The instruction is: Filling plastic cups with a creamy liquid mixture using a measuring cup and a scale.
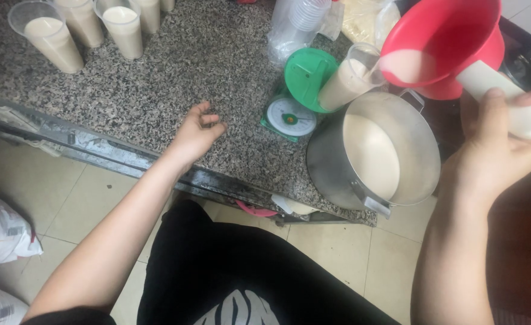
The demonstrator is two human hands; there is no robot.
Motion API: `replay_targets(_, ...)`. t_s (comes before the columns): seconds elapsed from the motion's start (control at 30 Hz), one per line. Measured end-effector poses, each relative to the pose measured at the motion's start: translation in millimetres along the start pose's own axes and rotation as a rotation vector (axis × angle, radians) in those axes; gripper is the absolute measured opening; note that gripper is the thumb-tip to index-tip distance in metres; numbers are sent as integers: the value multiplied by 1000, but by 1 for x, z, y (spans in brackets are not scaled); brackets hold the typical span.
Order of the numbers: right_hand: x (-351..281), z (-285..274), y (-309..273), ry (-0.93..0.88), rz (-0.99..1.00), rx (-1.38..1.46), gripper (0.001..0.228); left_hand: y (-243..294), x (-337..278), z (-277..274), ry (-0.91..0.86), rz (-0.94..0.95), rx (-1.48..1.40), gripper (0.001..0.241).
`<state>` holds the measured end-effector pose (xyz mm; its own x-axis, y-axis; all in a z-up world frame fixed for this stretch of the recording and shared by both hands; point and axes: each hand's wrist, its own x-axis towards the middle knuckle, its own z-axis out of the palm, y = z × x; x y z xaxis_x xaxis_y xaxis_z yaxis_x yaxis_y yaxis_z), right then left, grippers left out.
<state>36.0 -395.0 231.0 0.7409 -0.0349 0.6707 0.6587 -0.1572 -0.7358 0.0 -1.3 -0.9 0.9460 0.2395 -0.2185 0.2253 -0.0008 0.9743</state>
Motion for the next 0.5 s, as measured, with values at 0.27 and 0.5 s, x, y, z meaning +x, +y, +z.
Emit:
replay_targets(0.27, 0, 1, -1, -36, 5, 25, 20, -6, 1, 2, -9, 3, -19, 83)
replay_targets(0.5, 2, -1, 2, -32, 14, 69, 20, -2, 0, 2, -10, 6, -23, 83)
